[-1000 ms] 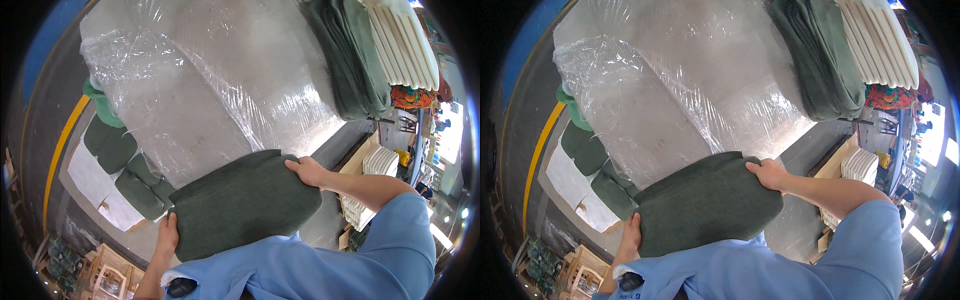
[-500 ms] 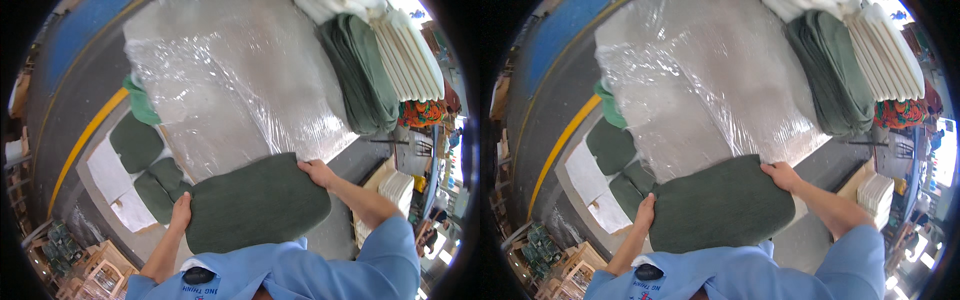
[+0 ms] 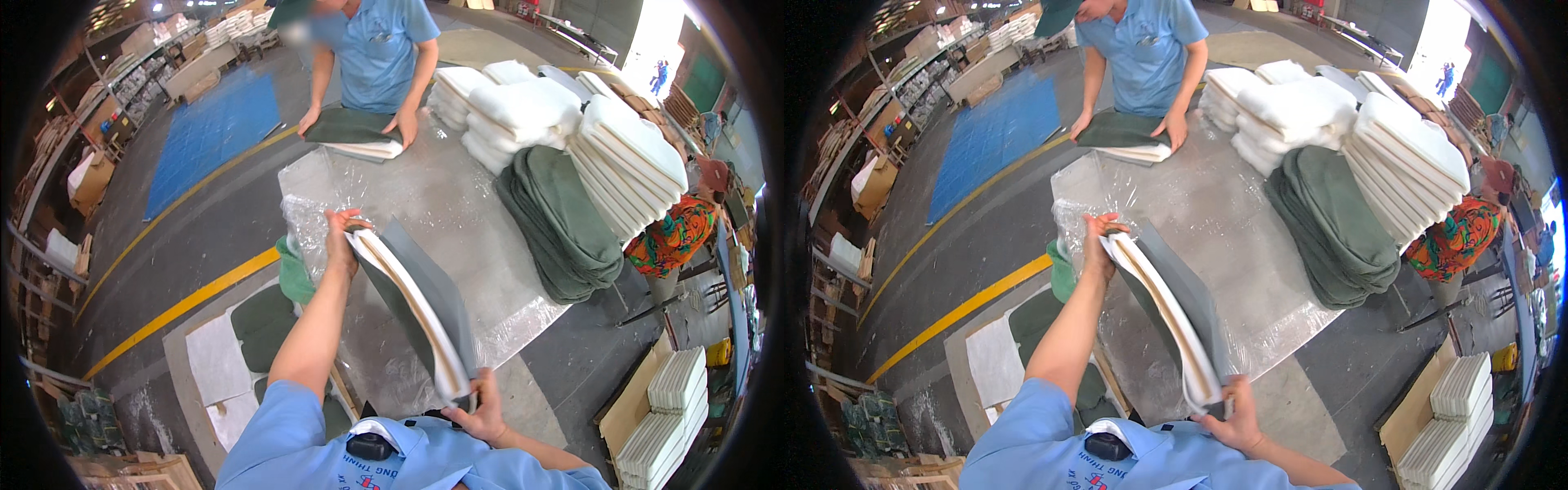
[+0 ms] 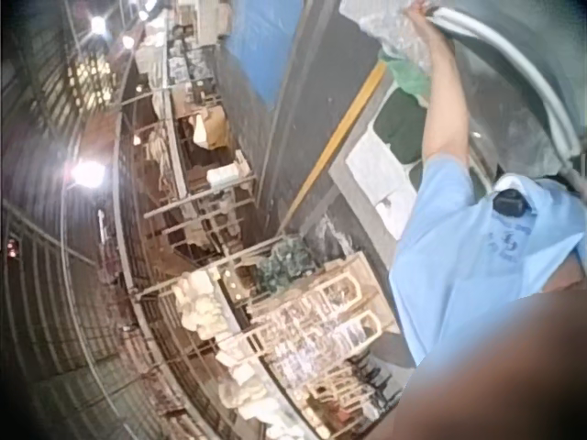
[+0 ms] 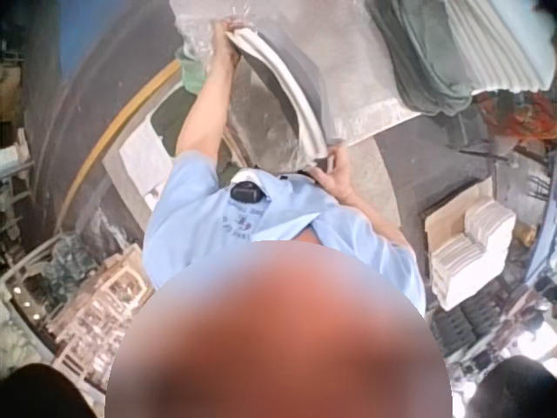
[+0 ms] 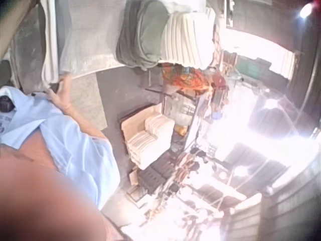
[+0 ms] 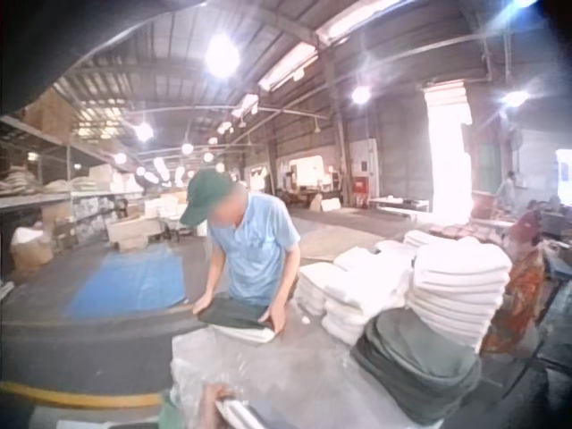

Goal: The person inserts white foam inserts into green fabric covers, pulls the fabric over the foam, and places the finished cushions on a stack. The person repeats this process for multiple cushions.

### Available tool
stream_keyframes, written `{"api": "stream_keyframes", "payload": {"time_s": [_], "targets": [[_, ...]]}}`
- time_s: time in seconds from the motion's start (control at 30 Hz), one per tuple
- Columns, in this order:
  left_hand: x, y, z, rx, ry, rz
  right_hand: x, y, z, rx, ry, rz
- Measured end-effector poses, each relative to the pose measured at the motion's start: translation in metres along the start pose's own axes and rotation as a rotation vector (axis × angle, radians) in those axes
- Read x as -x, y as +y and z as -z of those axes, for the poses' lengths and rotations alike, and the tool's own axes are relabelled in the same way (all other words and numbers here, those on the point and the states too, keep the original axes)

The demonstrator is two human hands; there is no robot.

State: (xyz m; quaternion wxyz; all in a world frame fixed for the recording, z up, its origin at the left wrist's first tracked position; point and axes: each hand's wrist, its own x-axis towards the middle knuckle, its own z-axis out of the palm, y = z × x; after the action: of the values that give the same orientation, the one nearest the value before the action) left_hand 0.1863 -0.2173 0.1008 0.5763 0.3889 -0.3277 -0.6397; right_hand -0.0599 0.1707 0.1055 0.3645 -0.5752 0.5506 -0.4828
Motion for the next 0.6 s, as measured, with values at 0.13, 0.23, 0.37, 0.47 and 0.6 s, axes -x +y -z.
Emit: {"api": "stream_keyframes", "payload": {"time_s": [0.13,0.23,0.37,0.47,0.6], "targets": [[-0.007,-0.033,-0.012,0.031,-0.186,0.033,-0.022,-0.007,0.011,-0.236,-0.525,-0.043],[-0.006,-0.049,-0.039,-0.016,-0.159,0.064,-0.062,-0.012,0.02,-0.217,-0.515,-0.127],[-0.001,-0.057,-0.057,0.055,-0.082,0.115,-0.177,-0.027,0.01,0.022,-0.203,0.187],[-0.003,-0.067,-0.062,0.129,-0.043,0.147,-0.27,-0.029,-0.007,0.089,-0.172,0.191],[-0.017,-0.093,-0.077,0.127,-0.028,0.089,-0.347,0.005,-0.002,0.176,-0.444,0.21]]}}
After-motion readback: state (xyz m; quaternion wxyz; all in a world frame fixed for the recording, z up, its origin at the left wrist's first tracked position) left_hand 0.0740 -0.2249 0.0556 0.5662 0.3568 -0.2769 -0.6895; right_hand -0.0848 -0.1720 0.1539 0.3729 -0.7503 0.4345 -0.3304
